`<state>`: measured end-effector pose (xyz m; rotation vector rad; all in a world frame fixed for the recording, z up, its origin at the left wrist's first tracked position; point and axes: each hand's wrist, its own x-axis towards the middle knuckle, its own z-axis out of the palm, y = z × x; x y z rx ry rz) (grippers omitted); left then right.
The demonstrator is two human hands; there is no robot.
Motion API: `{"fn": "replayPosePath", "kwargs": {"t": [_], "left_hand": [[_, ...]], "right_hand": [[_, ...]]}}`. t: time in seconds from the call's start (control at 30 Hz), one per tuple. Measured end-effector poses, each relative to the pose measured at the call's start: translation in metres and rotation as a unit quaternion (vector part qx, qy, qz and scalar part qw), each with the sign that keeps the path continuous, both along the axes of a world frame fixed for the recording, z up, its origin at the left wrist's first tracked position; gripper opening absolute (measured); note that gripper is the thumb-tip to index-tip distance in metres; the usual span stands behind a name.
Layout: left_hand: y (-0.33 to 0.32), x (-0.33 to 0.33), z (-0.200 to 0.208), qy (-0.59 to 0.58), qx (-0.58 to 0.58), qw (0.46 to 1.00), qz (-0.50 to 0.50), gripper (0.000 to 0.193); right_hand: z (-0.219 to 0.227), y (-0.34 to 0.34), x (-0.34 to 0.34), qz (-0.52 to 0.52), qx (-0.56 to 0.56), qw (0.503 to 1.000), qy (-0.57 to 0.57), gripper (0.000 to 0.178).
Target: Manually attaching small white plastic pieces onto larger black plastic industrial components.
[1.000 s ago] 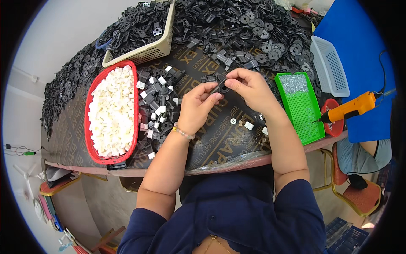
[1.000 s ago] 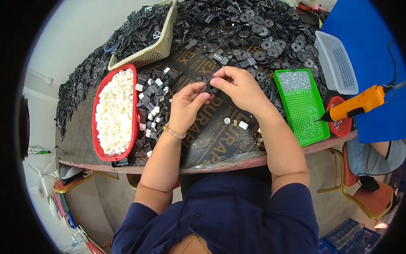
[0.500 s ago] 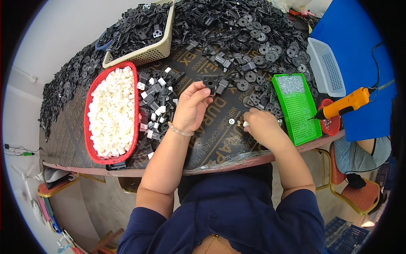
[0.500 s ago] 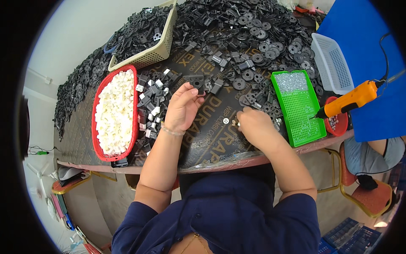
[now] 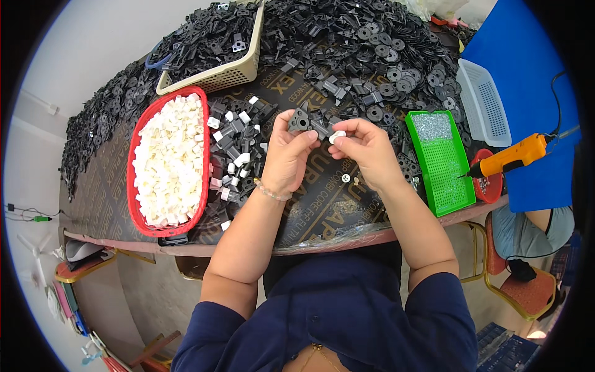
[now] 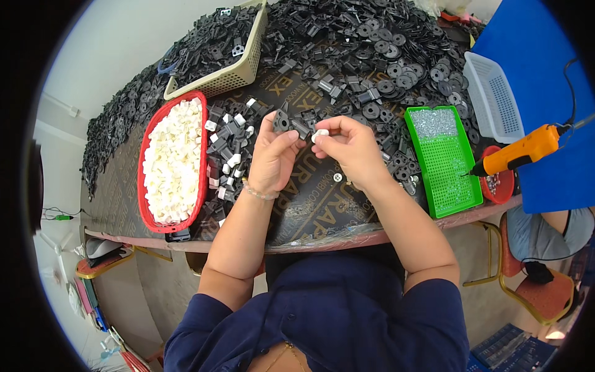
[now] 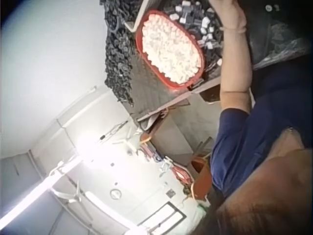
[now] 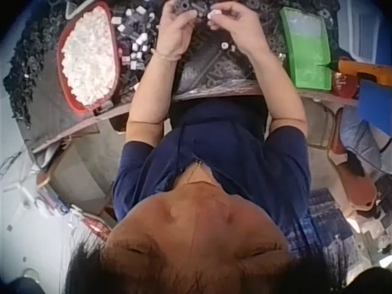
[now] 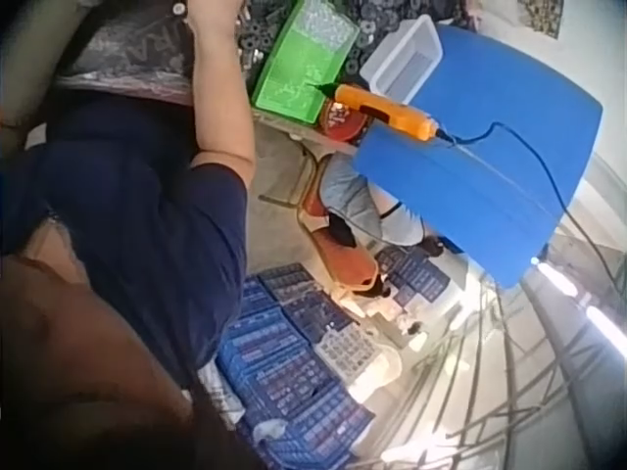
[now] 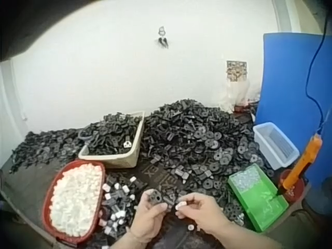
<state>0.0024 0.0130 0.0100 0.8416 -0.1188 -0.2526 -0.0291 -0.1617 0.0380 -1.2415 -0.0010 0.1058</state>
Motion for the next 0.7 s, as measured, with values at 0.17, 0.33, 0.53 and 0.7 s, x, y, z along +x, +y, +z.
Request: {"fn": "replayPosePath", "kwargs": {"t": [0.17, 0.33, 0.53, 0.7], "left_hand": [[-0.003, -0.003, 0.004, -0.043, 0.014, 0.999, 0.003, 0.052], [-0.005, -0.004, 0.004, -0.032, 0.016, 0.999, 0.024, 0.051], [-0.007, -0.003, -0.002, -0.044, 0.048, 0.997, 0.037, 0.05], [-0.021, -0.014, -0.002, -0.086, 0.059, 0.991, 0.082, 0.048]], "right_hand": [[-0.012, 0.0, 0.005, 0.013, -0.055, 0.998, -0.018, 0.024], [-0.013, 0.002, 0.004, -0.005, -0.02, 1.0, -0.021, 0.021], [-0.019, 0.004, 0.001, -0.026, -0.034, 0.998, -0.039, 0.021], [-0.021, 0.006, -0.002, -0.057, -0.06, 0.995, -0.047, 0.019]]}}
